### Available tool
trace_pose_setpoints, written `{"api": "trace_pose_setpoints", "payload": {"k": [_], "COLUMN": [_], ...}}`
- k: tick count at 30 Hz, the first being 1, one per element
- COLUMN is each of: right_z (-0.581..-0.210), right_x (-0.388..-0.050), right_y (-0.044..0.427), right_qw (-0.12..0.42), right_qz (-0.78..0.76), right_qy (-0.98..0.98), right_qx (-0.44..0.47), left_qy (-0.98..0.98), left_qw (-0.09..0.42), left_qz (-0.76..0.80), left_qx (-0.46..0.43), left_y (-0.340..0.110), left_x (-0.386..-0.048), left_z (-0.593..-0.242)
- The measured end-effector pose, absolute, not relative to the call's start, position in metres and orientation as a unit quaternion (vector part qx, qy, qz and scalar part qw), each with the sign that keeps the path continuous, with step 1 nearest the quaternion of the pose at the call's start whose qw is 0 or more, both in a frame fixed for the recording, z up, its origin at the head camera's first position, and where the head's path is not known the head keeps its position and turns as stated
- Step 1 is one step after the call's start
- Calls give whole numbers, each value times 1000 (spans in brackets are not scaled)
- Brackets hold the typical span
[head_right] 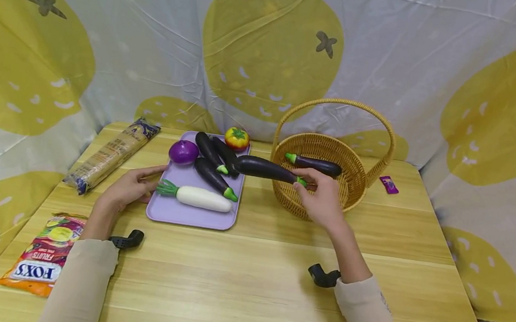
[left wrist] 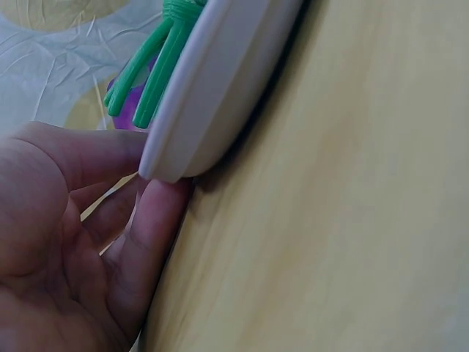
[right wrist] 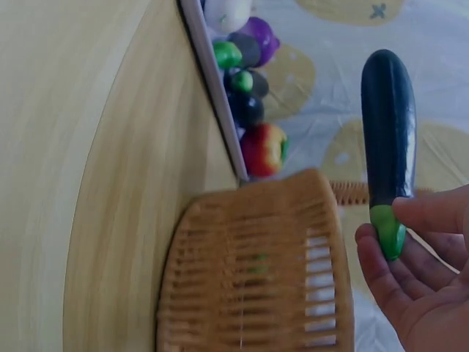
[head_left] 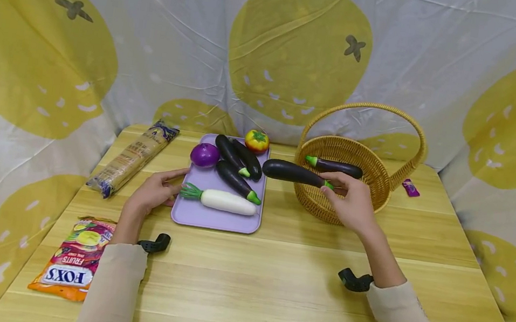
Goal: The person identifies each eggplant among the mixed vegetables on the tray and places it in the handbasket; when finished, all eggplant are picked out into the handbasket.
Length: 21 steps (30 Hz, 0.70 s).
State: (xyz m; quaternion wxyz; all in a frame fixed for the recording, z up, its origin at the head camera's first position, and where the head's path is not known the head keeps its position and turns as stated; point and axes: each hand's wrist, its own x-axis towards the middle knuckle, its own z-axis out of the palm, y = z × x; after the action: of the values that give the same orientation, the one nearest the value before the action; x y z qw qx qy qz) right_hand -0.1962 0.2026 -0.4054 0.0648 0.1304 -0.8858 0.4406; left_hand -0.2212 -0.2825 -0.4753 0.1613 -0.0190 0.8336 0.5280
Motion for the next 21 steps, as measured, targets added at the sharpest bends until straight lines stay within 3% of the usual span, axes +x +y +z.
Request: {"api": "trace_pose_setpoints", "payload": {"k": [21], "right_z": [-418], "right_x": [-203], "right_y": [277], "right_qw": [59], "right_qz": [390], "right_qy": [-915], "right_qx": [84], "left_qy": [834], "left_qw": [156], "left_qz": [529], "left_qx": [-22], "left_y": [-281], "left_x": [-221], "left_z": [-476]}}
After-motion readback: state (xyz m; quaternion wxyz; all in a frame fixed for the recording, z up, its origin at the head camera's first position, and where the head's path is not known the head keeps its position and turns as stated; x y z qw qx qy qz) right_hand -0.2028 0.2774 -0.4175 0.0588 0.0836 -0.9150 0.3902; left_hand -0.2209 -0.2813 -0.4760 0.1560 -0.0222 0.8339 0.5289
